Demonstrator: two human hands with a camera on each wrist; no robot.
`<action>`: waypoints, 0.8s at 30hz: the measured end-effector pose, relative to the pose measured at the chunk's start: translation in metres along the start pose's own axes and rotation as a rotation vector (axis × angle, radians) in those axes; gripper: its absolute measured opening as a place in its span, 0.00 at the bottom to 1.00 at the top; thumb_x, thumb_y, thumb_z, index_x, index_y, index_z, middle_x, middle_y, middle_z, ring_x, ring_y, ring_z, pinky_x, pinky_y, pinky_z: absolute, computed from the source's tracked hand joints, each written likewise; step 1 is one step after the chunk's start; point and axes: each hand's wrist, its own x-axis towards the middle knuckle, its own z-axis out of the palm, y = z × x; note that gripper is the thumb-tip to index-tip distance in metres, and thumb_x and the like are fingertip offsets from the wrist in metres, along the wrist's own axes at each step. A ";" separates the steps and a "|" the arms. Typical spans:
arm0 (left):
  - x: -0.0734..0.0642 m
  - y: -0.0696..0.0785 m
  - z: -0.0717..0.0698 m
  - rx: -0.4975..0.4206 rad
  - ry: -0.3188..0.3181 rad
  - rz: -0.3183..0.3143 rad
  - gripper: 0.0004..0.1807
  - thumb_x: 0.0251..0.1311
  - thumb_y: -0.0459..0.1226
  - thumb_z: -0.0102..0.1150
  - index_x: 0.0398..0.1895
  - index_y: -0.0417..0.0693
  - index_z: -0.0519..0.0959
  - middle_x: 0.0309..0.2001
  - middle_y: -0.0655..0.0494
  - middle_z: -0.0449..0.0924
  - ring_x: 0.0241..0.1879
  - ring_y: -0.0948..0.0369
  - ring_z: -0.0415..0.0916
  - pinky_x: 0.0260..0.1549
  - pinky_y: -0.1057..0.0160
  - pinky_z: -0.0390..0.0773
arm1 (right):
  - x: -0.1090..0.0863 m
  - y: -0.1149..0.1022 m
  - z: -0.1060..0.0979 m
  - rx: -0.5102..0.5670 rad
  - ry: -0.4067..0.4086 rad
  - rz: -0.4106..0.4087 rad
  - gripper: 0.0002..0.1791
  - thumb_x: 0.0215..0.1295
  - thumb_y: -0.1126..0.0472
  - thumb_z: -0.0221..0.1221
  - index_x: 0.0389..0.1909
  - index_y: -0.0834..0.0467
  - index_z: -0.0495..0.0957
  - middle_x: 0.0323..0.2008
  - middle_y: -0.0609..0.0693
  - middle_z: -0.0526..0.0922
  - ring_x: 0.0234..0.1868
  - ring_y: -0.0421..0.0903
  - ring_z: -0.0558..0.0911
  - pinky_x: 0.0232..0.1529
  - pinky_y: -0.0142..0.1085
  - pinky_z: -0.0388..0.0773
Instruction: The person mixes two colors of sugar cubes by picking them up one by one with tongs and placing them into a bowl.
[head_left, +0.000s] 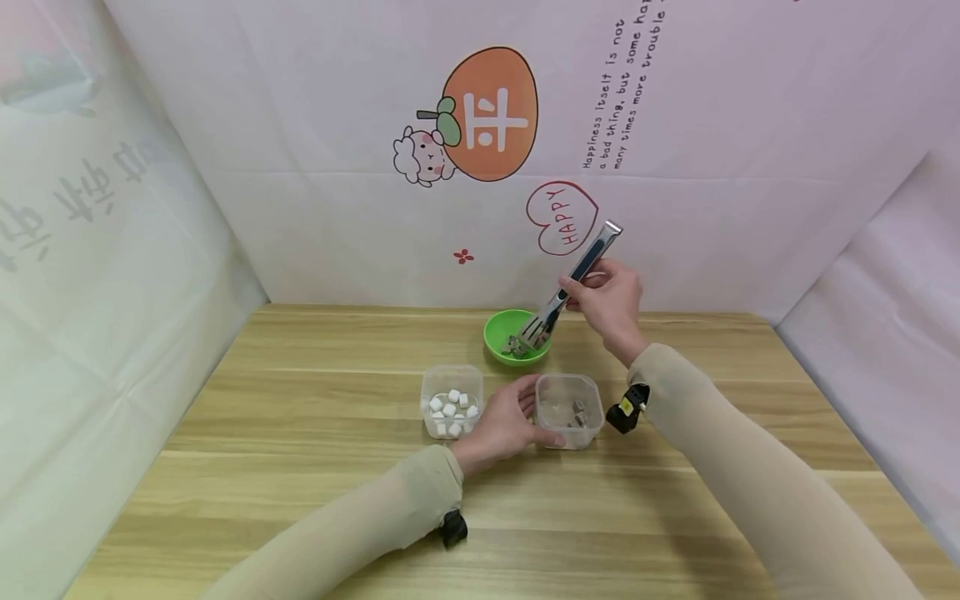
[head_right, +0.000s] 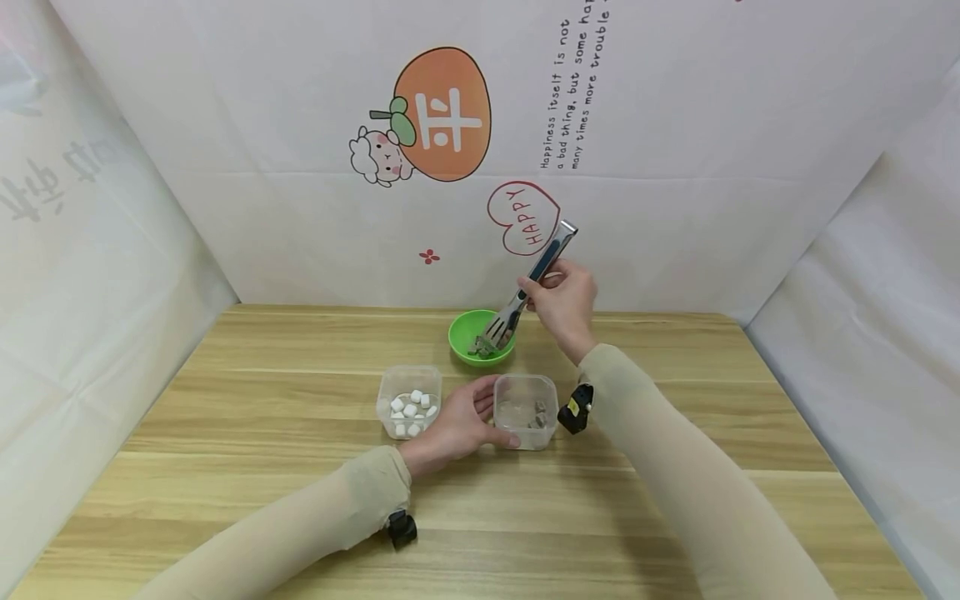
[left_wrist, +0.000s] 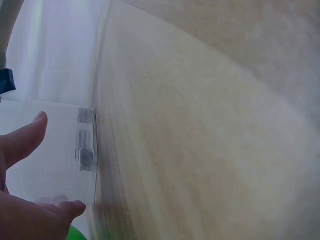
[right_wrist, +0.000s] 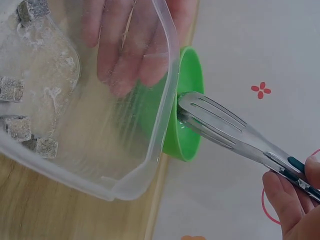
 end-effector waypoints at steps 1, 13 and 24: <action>0.000 0.000 0.000 -0.001 0.000 0.000 0.56 0.43 0.23 0.84 0.78 0.35 0.63 0.74 0.44 0.70 0.73 0.48 0.67 0.73 0.59 0.69 | 0.000 0.000 0.000 -0.003 0.001 0.001 0.16 0.64 0.66 0.73 0.48 0.68 0.81 0.37 0.61 0.88 0.25 0.44 0.88 0.32 0.35 0.91; -0.001 0.003 0.001 0.001 -0.003 0.001 0.57 0.41 0.23 0.84 0.78 0.35 0.64 0.75 0.43 0.69 0.74 0.47 0.67 0.74 0.57 0.68 | -0.017 -0.017 -0.024 0.029 -0.035 -0.084 0.17 0.65 0.64 0.73 0.48 0.70 0.79 0.32 0.53 0.89 0.28 0.46 0.90 0.38 0.40 0.91; -0.001 0.002 0.001 0.005 -0.001 -0.003 0.57 0.41 0.23 0.83 0.78 0.36 0.63 0.75 0.43 0.68 0.74 0.47 0.67 0.74 0.56 0.68 | -0.050 -0.029 -0.057 0.055 -0.095 -0.186 0.16 0.65 0.67 0.73 0.45 0.72 0.79 0.30 0.51 0.89 0.28 0.46 0.90 0.36 0.41 0.91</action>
